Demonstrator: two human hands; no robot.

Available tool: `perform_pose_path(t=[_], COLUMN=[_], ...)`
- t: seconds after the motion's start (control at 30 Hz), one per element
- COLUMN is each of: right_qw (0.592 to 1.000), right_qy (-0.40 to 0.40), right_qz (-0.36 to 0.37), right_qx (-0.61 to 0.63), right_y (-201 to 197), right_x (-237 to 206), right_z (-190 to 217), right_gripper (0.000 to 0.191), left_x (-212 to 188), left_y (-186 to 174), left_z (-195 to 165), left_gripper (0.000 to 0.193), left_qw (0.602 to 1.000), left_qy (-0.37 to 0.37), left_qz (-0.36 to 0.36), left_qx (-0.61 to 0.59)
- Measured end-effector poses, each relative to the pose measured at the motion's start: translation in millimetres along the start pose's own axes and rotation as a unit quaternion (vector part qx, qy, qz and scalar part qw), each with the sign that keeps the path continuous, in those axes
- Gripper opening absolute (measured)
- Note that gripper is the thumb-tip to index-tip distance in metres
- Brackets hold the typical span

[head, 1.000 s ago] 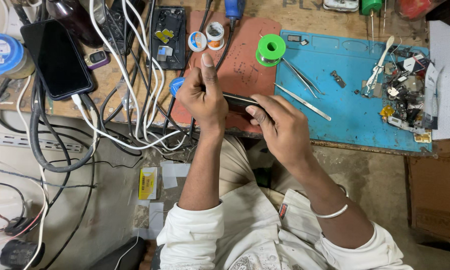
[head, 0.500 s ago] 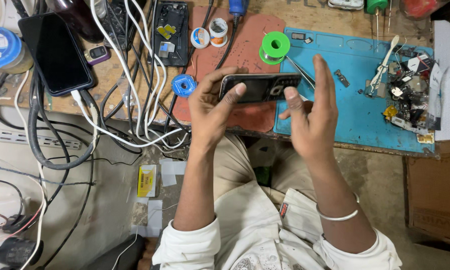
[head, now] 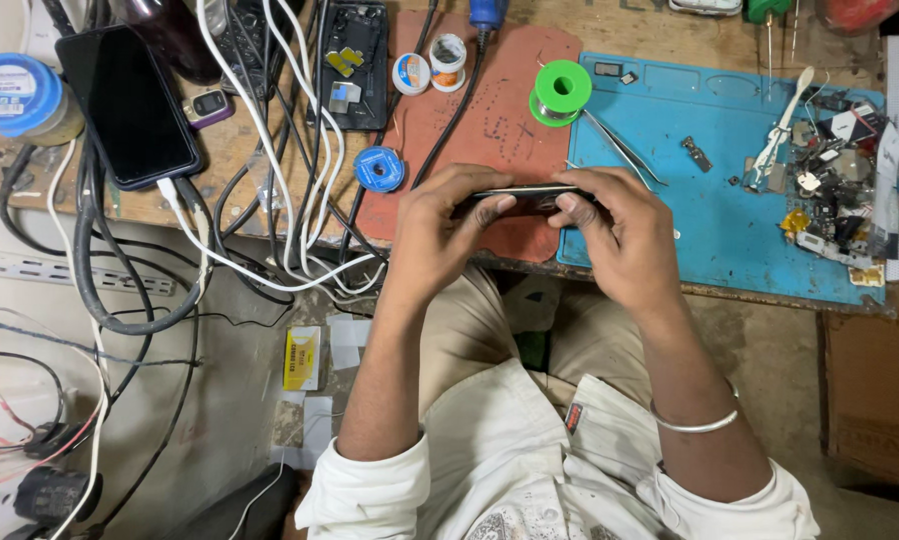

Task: The person works at a cluttered repair bench on a feature phone. They use a white pry tool on the keypad assembly, lift the board and keypad from the housing, handle the battery, then use a screwdriver to work on the phone's rear housing and reassemble the phone, pressing the parts together and testing the keypad by hand.

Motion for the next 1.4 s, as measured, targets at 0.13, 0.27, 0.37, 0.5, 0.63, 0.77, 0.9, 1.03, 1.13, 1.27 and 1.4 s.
perform_pose_path(t=[0.13, 0.27, 0.37, 0.5, 0.63, 0.77, 0.9, 1.03, 1.13, 1.27, 1.4], right_qw=[0.999, 0.972, 0.962, 0.971, 0.974, 0.982, 0.994, 0.995, 0.976, 0.963, 0.985], right_qy=[0.012, 0.11, 0.087, 0.027, -0.012, -0.063, -0.084, -0.074, -0.032, -0.007, -0.023], right_qz=[0.015, 0.012, -0.004, -0.023, -0.037, -0.038, -0.047, -0.072, -0.063, -0.036, -0.054], right_qx=[0.037, 0.209, 0.258, 0.235, 0.223, 0.172, 0.042, 0.003, 0.207, 0.269, 0.159], right_y=[-2.5, -6.2, -11.7, -18.4, -22.5, -25.5, -23.5, -24.0, -22.9, -17.0, -18.1], right_x=[-0.2, -8.6, -16.5, -24.2, -26.4, -27.6, -30.3, -30.3, -27.6, -25.1, -25.9], right_z=[-6.8, -29.2, -25.7, -9.2, 8.5, 29.7, 43.7, 46.9, 37.0, 30.9, 34.1], right_gripper=[0.025, 0.036, 0.036, 0.036, 0.032, 0.026, 0.025, 0.024, 0.041, 0.037, 0.03], left_x=[-1.5, -6.8, -9.9, -9.4, -9.0, -7.6, -11.3, -14.3, -18.3, -19.9, -21.4], left_y=[0.3, -2.0, -2.0, 0.7, -2.4, -1.1, 11.7, 21.0, 19.7, 22.2, 22.4], left_z=[-1.0, -1.0, -5.2, -20.1, -42.3, -51.8, -64.2, -57.5, -37.5, -21.8, -24.4], left_gripper=[0.02, 0.02, 0.023, 0.03, 0.031, 0.03, 0.032, 0.029, 0.025, 0.027, 0.034], left_qw=[1.0, 0.997, 0.995, 0.997, 0.988, 0.985, 0.977, 0.983, 0.993, 0.978, 0.969], left_qy=[0.018, 0.037, 0.047, 0.071, 0.132, 0.143, 0.177, 0.152, 0.095, 0.058, 0.018], left_qz=[-0.011, -0.022, -0.023, -0.016, -0.042, -0.038, -0.029, -0.047, -0.056, -0.049, -0.023], left_qx=[-0.013, -0.061, -0.084, -0.032, 0.064, 0.09, 0.118, 0.093, -0.046, -0.194, -0.245])
Point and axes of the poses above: each hand's wrist, its own x-axis towards the middle knuckle, its own y-axis out of the palm, z = x × y, the point moved 9 cm from there along x, towards the middle knuckle, and after that the axes turned 2 degrees about x, right-handed, at the moved point
